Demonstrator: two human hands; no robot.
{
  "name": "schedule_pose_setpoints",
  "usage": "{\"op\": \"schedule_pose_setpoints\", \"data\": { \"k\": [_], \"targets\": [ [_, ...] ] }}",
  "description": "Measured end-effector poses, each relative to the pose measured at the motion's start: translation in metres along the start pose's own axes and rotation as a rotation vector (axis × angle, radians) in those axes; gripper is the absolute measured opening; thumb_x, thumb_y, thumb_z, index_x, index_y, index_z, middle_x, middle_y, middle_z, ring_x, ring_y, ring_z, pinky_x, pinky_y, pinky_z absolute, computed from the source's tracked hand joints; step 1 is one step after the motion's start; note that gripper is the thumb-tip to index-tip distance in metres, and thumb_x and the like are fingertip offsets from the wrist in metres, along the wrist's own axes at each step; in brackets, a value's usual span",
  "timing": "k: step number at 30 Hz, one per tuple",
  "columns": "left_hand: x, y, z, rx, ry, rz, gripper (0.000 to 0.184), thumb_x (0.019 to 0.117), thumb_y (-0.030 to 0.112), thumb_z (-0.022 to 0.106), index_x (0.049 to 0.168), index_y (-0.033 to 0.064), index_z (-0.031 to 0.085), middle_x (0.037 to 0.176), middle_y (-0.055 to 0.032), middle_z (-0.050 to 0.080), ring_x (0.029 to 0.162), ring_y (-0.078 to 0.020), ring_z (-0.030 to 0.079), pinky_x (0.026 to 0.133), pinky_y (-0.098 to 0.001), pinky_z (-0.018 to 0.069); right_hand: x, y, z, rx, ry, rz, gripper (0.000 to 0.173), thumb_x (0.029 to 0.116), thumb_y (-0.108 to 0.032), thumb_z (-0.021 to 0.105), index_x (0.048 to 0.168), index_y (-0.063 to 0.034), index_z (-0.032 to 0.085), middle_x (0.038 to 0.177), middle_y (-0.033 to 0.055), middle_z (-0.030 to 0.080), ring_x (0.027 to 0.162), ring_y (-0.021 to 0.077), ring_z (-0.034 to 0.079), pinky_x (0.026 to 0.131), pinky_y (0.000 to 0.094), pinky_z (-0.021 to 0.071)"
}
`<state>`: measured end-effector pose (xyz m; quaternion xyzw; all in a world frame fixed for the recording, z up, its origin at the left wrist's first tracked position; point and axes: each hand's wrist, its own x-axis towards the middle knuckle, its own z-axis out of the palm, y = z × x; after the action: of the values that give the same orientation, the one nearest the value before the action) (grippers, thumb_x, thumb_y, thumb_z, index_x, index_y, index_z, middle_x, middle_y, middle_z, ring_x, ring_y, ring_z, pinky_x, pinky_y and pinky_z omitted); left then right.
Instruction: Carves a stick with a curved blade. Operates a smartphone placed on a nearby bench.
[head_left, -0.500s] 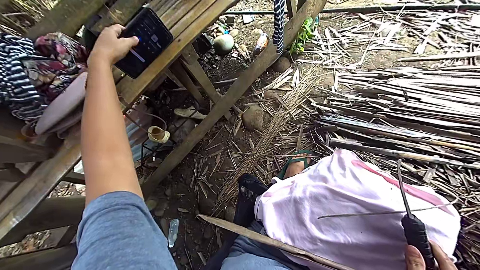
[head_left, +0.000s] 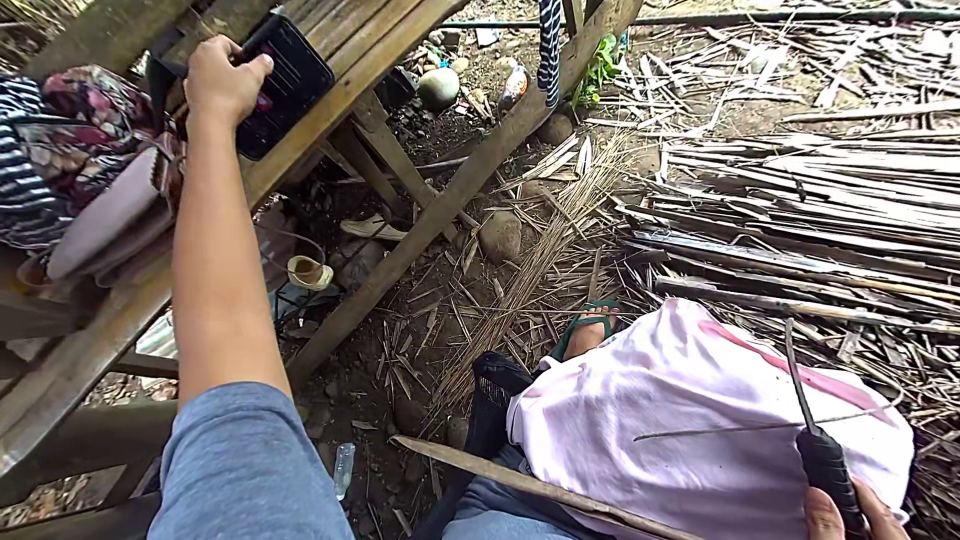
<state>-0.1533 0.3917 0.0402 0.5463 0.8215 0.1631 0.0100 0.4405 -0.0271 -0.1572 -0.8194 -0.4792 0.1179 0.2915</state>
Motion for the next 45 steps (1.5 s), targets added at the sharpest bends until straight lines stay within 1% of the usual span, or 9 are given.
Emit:
{"op": "schedule_pose_setpoints", "data": {
  "k": [6,12,15,19,22,29,36,41,45],
  "targets": [
    [-0.008,0.006,-0.005,-0.032,0.017,0.006,0.058,0.1091,0.044,0.038,0.132,-0.0049,0.059,0.135,-0.0335,0.057,0.131,-0.0475,0.052,0.106,-0.0697,0.0343,0.0,0.001,0.001,-0.009,0.012,-0.01,0.038,0.1033,-0.016,0.057,0.127,0.0121,0.065,0.12,0.0291,0.069,0.114,0.0316,0.07,0.102,0.0345,0.0504],
    [-0.011,0.018,-0.001,0.058,0.028,-0.082,0.072,0.098,0.056,0.059,0.14,-0.0017,0.054,0.139,-0.0338,0.055,0.136,-0.0516,0.047,0.107,-0.0746,0.0311,-0.001,0.001,0.001,-0.011,0.006,0.0,0.038,0.1031,-0.016,0.057,0.129,0.0114,0.064,0.123,0.0294,0.068,0.116,0.0329,0.069,0.103,0.0367,0.0502],
    [-0.018,0.024,0.004,0.097,0.074,-0.096,0.071,0.0976,0.054,0.061,0.14,-0.0022,0.054,0.139,-0.0338,0.055,0.136,-0.0511,0.047,0.109,-0.0737,0.0289,-0.002,0.0,0.0,-0.005,0.009,-0.004,0.038,0.1034,-0.016,0.056,0.129,0.0116,0.064,0.121,0.0298,0.069,0.114,0.033,0.069,0.102,0.0371,0.0504],
    [-0.018,0.016,0.003,0.039,0.081,-0.043,0.069,0.1031,0.057,0.047,0.138,-0.003,0.055,0.137,-0.0339,0.056,0.135,-0.0497,0.05,0.108,-0.0708,0.033,-0.003,0.001,0.0,-0.004,0.015,0.01,0.039,0.1031,-0.016,0.057,0.129,0.0112,0.064,0.12,0.0295,0.069,0.113,0.0337,0.07,0.101,0.0373,0.0511],
    [-0.018,0.002,-0.007,-0.047,0.054,0.021,0.061,0.1076,0.046,0.045,0.138,-0.0061,0.053,0.136,-0.033,0.056,0.132,-0.045,0.053,0.111,-0.0632,0.0358,-0.002,0.001,0.0,0.003,0.01,0.011,0.038,0.1034,-0.016,0.057,0.13,0.011,0.064,0.123,0.0302,0.068,0.116,0.0347,0.069,0.103,0.038,0.0501],
    [-0.044,-0.022,-0.015,-0.079,-0.02,0.124,0.061,0.1131,0.041,0.026,0.143,-0.0069,0.048,0.144,-0.0357,0.049,0.14,-0.0442,0.045,0.115,-0.0608,0.0297,0.0,-0.002,0.001,0.015,-0.012,0.025,0.04,0.1048,-0.017,0.055,0.131,0.0116,0.063,0.126,0.0288,0.067,0.12,0.0312,0.067,0.106,0.0348,0.0478],
    [-0.047,-0.024,-0.014,-0.062,0.017,0.123,0.051,0.1055,0.032,0.054,0.145,0.0003,0.054,0.143,-0.0295,0.055,0.139,-0.0412,0.049,0.117,-0.0589,0.0321,-0.004,0.004,0.001,-0.001,0.022,0.009,0.039,0.1034,-0.017,0.057,0.129,0.0111,0.064,0.123,0.0293,0.068,0.117,0.0354,0.068,0.104,0.0383,0.0495],
    [-0.048,-0.028,-0.011,-0.085,0.07,0.094,0.049,0.1051,0.031,0.053,0.142,-0.001,0.056,0.141,-0.03,0.056,0.136,-0.0398,0.052,0.116,-0.0561,0.0342,-0.005,0.002,0.002,-0.018,0.03,0.006,0.039,0.1035,-0.018,0.057,0.129,0.0104,0.065,0.121,0.0291,0.069,0.113,0.0361,0.07,0.101,0.0405,0.0514],
    [-0.048,-0.049,0.003,-0.255,0.196,0.083,0.047,0.1048,0.029,0.05,0.139,-0.0021,0.058,0.139,-0.0252,0.058,0.132,-0.0254,0.055,0.113,-0.0398,0.0386,-0.005,0.003,0.003,-0.023,0.034,0.002,0.039,0.1033,-0.018,0.057,0.129,0.0103,0.065,0.121,0.029,0.069,0.112,0.0368,0.07,0.1,0.0411,0.0518]
  ]
}}
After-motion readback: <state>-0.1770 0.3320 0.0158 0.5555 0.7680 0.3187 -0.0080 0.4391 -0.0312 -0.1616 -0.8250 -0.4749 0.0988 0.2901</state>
